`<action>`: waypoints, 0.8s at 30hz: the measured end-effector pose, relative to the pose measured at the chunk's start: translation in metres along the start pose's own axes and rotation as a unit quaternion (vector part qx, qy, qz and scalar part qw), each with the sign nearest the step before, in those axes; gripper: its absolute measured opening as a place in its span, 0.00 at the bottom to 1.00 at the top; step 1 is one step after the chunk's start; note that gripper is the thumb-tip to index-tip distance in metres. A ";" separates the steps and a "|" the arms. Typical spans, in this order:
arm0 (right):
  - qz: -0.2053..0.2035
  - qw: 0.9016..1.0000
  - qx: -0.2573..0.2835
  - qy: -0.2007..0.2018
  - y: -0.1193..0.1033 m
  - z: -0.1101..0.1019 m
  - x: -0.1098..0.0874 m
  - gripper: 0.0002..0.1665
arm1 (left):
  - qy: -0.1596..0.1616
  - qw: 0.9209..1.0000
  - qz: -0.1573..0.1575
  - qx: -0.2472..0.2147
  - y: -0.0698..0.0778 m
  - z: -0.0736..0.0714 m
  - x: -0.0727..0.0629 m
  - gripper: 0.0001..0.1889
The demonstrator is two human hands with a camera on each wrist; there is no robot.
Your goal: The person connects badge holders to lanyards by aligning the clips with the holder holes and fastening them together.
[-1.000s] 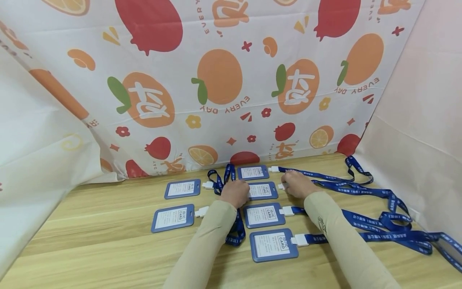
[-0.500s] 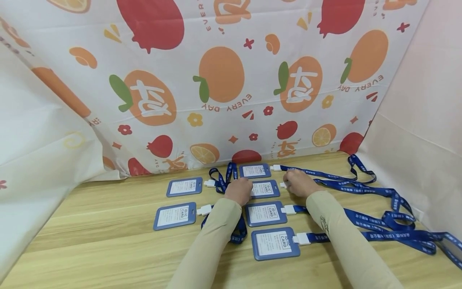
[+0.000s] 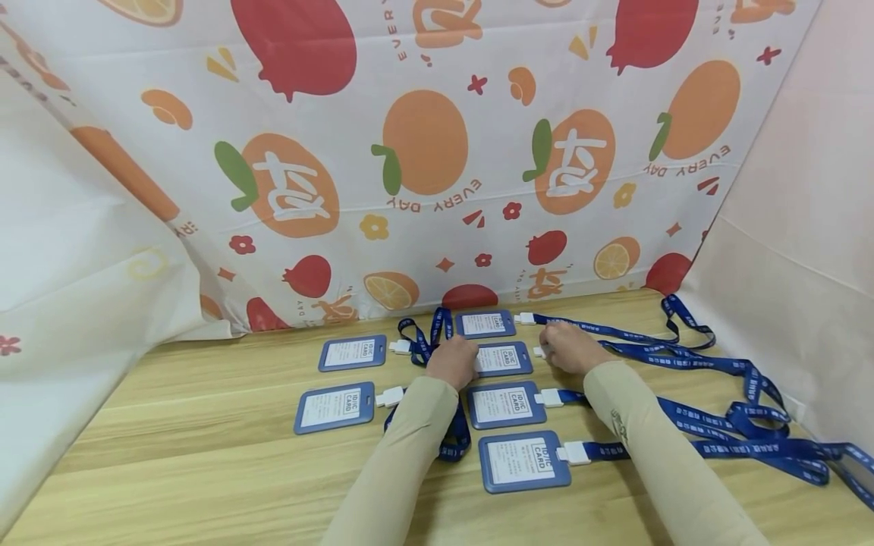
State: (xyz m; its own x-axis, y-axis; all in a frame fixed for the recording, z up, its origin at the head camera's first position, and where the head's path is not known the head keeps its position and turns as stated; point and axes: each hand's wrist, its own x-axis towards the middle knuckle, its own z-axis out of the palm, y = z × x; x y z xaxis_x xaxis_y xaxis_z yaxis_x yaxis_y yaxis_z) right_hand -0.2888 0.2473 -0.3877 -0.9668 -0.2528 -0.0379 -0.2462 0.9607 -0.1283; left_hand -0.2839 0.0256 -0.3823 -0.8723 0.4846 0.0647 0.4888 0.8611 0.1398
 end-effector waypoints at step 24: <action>-0.014 1.000 -0.002 -0.019 -0.002 0.000 0.004 0.17 | -0.001 1.000 0.000 -0.025 -0.005 0.002 0.003 0.12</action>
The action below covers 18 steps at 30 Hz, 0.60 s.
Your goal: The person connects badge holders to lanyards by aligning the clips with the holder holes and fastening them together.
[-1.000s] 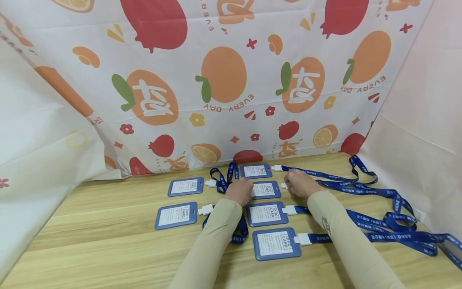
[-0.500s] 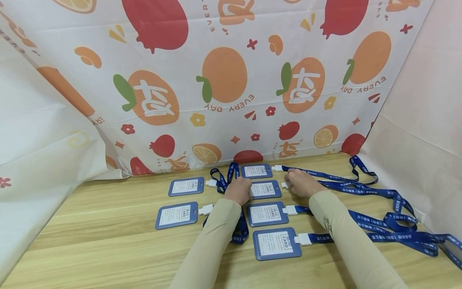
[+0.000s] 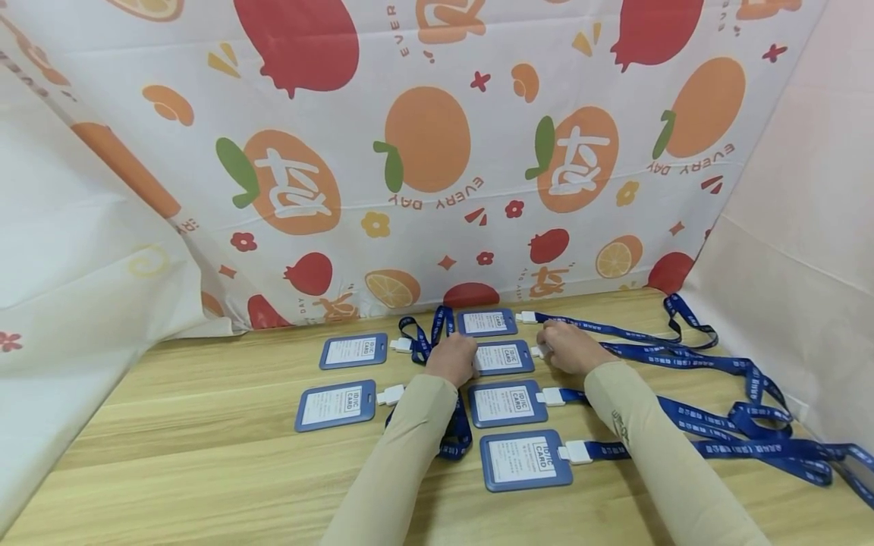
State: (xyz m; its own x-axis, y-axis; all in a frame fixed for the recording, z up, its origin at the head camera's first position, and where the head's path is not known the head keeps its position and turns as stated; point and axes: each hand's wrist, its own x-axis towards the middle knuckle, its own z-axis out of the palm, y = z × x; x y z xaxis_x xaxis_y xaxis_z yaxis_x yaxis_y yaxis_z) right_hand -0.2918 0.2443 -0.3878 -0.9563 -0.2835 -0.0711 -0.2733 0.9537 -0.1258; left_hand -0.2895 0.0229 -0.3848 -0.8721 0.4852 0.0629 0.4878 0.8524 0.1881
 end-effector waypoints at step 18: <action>-0.009 1.000 0.001 -0.006 -0.004 0.002 0.002 0.17 | -0.006 1.000 -0.010 0.010 0.003 -0.003 -0.002 0.14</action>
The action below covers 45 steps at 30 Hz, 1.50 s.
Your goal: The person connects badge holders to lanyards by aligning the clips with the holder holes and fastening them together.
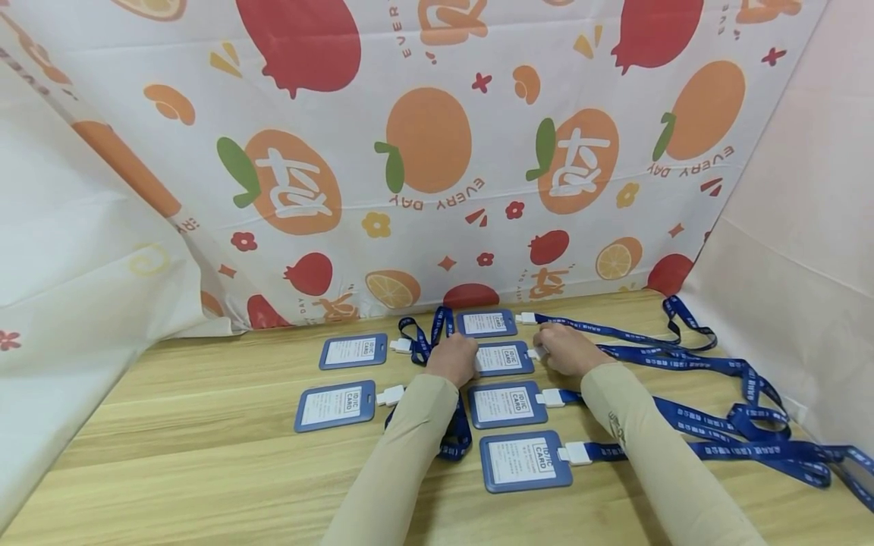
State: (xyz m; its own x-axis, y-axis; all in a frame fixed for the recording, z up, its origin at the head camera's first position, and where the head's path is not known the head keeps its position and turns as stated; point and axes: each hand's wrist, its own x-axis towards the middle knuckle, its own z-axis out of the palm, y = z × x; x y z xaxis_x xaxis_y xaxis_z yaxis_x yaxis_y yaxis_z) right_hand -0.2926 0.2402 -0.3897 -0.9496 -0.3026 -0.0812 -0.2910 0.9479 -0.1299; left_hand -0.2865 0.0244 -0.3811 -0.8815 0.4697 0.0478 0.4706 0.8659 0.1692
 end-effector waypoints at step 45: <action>-0.033 0.999 -0.007 0.009 0.000 -0.003 0.001 0.13 | 0.010 1.000 -0.002 -0.019 -0.005 0.005 0.004 0.15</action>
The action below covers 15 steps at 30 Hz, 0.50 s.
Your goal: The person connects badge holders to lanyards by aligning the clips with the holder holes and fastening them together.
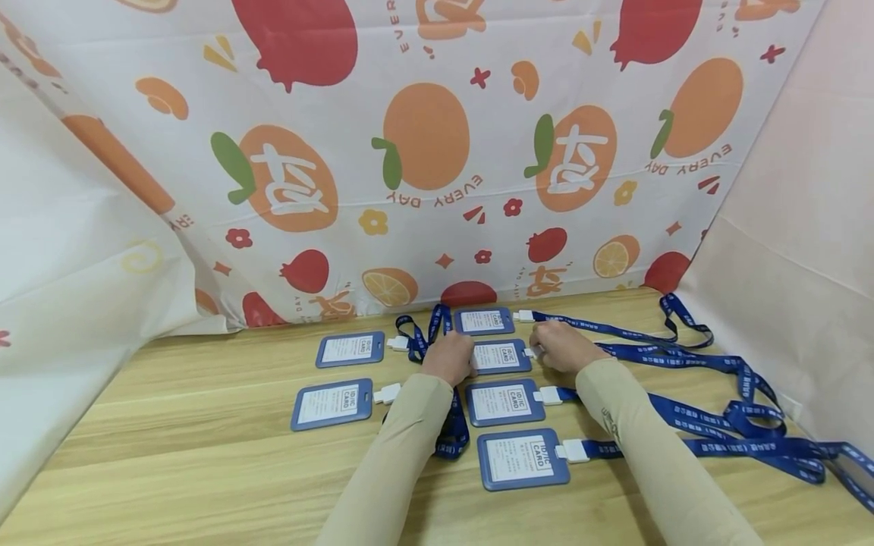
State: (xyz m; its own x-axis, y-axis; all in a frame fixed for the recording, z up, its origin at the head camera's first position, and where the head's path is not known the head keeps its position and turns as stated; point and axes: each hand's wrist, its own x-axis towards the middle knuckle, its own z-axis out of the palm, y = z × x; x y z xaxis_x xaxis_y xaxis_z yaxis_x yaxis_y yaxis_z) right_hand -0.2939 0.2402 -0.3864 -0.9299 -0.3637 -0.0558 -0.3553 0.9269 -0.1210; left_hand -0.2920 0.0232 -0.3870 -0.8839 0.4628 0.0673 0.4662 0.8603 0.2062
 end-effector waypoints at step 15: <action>-0.010 1.000 -0.005 0.000 -0.001 0.000 0.000 0.13 | -0.007 1.000 -0.001 -0.002 0.000 -0.002 -0.001 0.15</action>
State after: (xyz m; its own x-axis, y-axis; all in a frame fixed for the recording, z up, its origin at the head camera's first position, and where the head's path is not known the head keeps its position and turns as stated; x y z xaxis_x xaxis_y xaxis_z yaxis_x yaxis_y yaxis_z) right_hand -0.2938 0.2393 -0.3867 -0.9227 -0.3819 -0.0526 -0.3745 0.9204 -0.1123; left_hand -0.2912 0.0221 -0.3853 -0.8842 0.4640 0.0542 0.4644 0.8605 0.2093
